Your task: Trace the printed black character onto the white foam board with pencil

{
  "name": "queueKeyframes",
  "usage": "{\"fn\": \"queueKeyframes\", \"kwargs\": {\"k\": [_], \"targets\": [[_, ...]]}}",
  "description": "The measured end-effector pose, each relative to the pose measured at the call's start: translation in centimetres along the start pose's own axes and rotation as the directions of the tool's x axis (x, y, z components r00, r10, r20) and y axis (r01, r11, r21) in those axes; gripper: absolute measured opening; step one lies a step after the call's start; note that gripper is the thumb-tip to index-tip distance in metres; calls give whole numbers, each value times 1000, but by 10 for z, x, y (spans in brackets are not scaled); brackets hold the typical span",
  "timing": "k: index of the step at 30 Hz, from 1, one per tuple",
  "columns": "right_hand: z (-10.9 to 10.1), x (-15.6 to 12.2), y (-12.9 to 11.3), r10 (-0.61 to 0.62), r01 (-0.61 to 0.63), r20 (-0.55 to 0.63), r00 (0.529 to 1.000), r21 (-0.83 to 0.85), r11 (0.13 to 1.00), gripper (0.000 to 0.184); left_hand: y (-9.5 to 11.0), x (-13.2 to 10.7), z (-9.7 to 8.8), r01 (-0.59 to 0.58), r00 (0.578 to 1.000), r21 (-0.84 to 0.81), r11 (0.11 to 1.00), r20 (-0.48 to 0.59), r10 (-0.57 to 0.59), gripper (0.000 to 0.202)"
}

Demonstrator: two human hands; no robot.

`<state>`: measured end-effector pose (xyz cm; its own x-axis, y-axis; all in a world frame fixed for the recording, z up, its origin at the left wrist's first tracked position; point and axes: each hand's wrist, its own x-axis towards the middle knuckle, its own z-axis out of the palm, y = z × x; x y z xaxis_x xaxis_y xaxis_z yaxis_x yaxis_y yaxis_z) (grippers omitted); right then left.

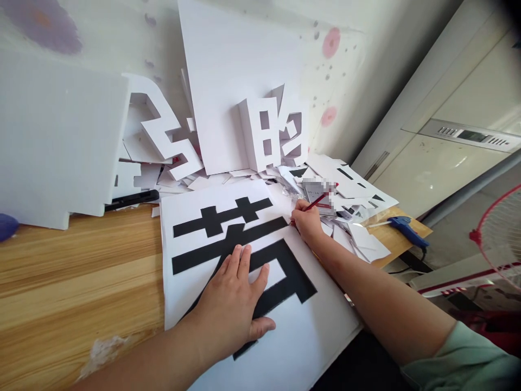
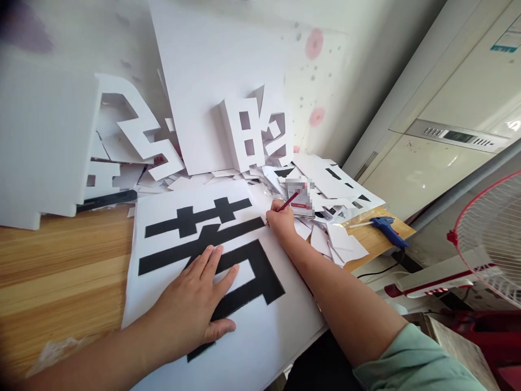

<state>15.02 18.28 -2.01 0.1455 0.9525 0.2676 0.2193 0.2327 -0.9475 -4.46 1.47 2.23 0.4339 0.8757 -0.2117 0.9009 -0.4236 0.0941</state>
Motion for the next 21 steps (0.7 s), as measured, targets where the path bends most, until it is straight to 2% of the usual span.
{"fn": "queueKeyframes", "kwargs": {"k": [3, 6, 8, 11, 13, 15, 18, 21], "targets": [[-3, -3, -9, -15, 16, -29, 999, 15, 1000, 19, 1, 0, -2, -2, 1000, -13, 1000, 4, 2, 84], [0, -13, -30, -110, 110, -54, 992, 1, 994, 21, 1, 0, -3, -1, 1000, -26, 1000, 16, 2, 85], [7, -25, -45, -183, 183, 37, 982, 8, 983, 17, 1, 0, -1, -4, 1000, -34, 999, 24, 5, 87], [22, -50, -59, -119, 100, 348, 930, 71, 992, 14, -1, 0, 4, -14, 1000, -38, 999, 5, 14, 88], [31, -64, -59, -50, 44, 455, 889, 26, 999, 19, -2, 0, 7, -20, 999, -34, 999, -30, 19, 90], [36, -75, -55, -19, 46, 448, 894, -50, 998, 20, -2, 0, 8, -21, 999, -34, 999, -43, 19, 91], [36, -81, -45, -53, 125, 402, 914, -155, 980, 9, -2, -2, 7, -33, 999, -53, 998, -35, 31, 90], [35, -83, -38, -104, 214, 433, 895, -212, 954, 5, -2, -2, 6, -43, 998, -70, 997, -52, 39, 90]]}}
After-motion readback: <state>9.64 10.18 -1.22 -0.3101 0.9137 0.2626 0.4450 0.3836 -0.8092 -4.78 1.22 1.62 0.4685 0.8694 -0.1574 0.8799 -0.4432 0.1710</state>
